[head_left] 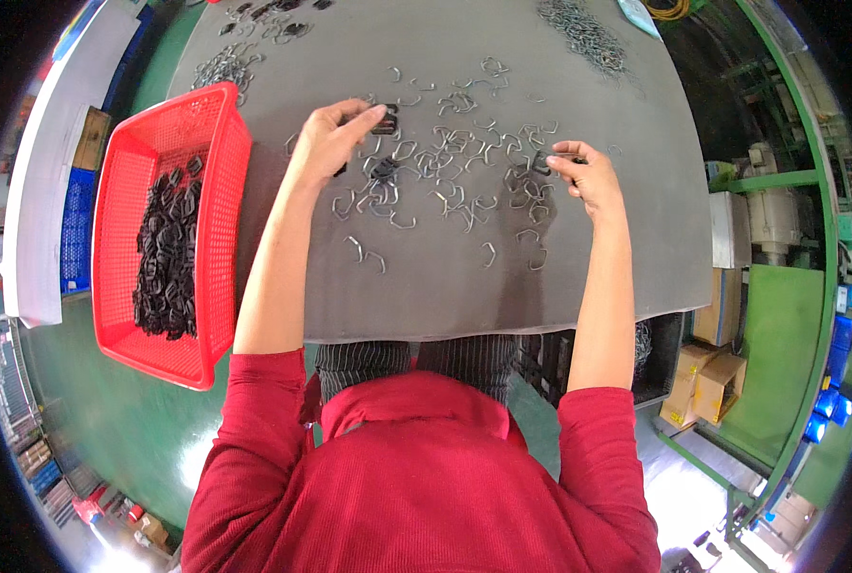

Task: The person sorts small black plastic fasteners and metal hooks on a table, placing the fasteners into a red basket and the hooks into a yellow basket. They then carry the red basket to another table and continue sorting the fasteners by hand.

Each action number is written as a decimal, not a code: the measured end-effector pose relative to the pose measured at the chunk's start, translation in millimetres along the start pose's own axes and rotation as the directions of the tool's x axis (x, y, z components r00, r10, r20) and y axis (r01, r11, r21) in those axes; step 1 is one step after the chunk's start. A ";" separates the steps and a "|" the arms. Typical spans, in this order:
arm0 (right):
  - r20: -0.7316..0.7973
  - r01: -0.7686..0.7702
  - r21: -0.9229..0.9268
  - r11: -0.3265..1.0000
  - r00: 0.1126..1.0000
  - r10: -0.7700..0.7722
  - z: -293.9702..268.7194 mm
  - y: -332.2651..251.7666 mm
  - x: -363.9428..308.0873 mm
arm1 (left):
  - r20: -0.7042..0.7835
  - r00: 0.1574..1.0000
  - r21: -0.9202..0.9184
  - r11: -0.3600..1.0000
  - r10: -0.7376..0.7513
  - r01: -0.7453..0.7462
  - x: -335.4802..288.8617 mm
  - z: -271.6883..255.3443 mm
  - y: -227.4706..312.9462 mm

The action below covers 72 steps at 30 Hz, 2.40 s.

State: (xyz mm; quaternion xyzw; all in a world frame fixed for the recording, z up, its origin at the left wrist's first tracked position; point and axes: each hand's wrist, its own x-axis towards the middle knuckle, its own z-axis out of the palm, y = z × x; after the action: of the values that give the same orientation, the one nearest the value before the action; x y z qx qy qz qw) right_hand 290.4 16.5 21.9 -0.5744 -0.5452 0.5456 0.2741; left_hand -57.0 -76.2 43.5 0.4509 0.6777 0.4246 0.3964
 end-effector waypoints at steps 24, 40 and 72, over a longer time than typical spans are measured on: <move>0.578 0.681 -0.566 0.464 0.729 -0.366 223.8 -76.5 11.7 | -0.704 0.481 0.611 0.791 0.522 0.035 -218.2 -179.5 24.8; 0.463 0.673 -0.353 0.650 0.729 -0.504 220.8 -116.8 -23.0 | -0.310 0.864 0.392 0.882 0.396 -0.263 -132.8 -33.4 -84.4; 0.623 0.828 -0.516 0.219 0.538 -0.567 549.7 -218.2 400.3 | -0.430 0.842 0.335 0.923 0.327 -0.188 17.9 -54.2 -112.2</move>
State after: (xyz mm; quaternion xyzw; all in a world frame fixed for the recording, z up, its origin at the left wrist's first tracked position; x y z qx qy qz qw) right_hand -365.8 288.7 -50.6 -0.2255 -0.9543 0.1471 0.1298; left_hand -142.7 -97.2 -46.3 0.4712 0.7397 0.4724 0.0879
